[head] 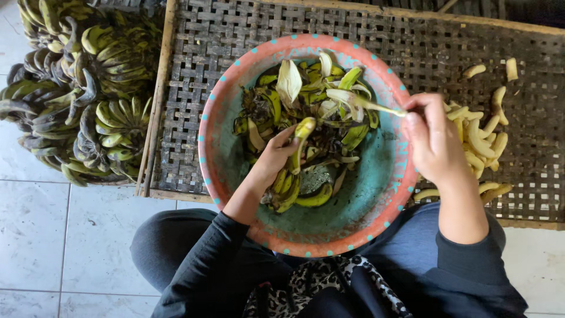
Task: The person sits on the floor and peels small bananas one at a time, using a small paring knife to help remove the peel, dropping the peels into a large basin and placing the peeled bananas on a woven tray beside them.
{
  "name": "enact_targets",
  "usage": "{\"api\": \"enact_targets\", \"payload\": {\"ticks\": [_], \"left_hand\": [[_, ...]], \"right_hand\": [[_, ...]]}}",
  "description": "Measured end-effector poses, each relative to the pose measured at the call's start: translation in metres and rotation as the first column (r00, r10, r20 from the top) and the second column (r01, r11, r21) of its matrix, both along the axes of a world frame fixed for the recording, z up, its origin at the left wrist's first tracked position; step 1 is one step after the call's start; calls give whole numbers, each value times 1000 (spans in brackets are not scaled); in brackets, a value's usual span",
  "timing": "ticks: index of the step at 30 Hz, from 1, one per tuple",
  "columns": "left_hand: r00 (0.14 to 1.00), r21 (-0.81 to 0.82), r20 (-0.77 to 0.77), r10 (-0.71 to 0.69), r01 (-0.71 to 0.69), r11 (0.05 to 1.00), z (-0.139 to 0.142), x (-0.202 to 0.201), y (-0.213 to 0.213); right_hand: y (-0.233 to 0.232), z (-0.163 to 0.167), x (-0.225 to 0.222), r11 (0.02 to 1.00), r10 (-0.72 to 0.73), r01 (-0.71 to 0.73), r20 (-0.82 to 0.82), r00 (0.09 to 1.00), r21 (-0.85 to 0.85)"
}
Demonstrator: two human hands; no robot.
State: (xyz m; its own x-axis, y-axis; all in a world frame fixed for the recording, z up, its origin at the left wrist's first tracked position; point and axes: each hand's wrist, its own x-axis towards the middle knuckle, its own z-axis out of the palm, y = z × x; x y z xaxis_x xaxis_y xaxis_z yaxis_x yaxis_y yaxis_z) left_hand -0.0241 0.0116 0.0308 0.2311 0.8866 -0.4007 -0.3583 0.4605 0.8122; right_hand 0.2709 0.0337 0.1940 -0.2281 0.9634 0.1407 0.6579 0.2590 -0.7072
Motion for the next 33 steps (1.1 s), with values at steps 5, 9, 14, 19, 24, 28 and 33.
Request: {"api": "enact_targets", "payload": {"ticks": [5, 9, 14, 19, 24, 28, 33], "left_hand": [[974, 62, 220, -59, 46, 997, -2, 12, -7], [987, 345, 35, -157, 135, 929, 4, 35, -13], [991, 345, -88, -96, 121, 931, 16, 42, -15], [992, 386, -126, 11, 39, 922, 27, 39, -13], [979, 297, -194, 68, -7, 955, 32, 39, -17], [988, 289, -148, 34, 11, 957, 29, 36, -15], [999, 308, -49, -20, 34, 951, 31, 34, -14]], "right_hand": [[3, -11, -27, 991, 107, -91, 175, 979, -97], [-5, -29, -58, 933, 309, -300, -16, 951, 196], [-10, -23, -66, 975, 222, -217, -111, 969, 51], [-15, -21, -70, 965, 238, -219, -141, 961, 142], [-18, -27, -72, 968, 208, -187, -120, 971, 168], [-16, -31, -67, 951, 260, -230, -134, 956, 204], [-13, -45, -57, 926, 364, -312, -283, 887, 213]]}}
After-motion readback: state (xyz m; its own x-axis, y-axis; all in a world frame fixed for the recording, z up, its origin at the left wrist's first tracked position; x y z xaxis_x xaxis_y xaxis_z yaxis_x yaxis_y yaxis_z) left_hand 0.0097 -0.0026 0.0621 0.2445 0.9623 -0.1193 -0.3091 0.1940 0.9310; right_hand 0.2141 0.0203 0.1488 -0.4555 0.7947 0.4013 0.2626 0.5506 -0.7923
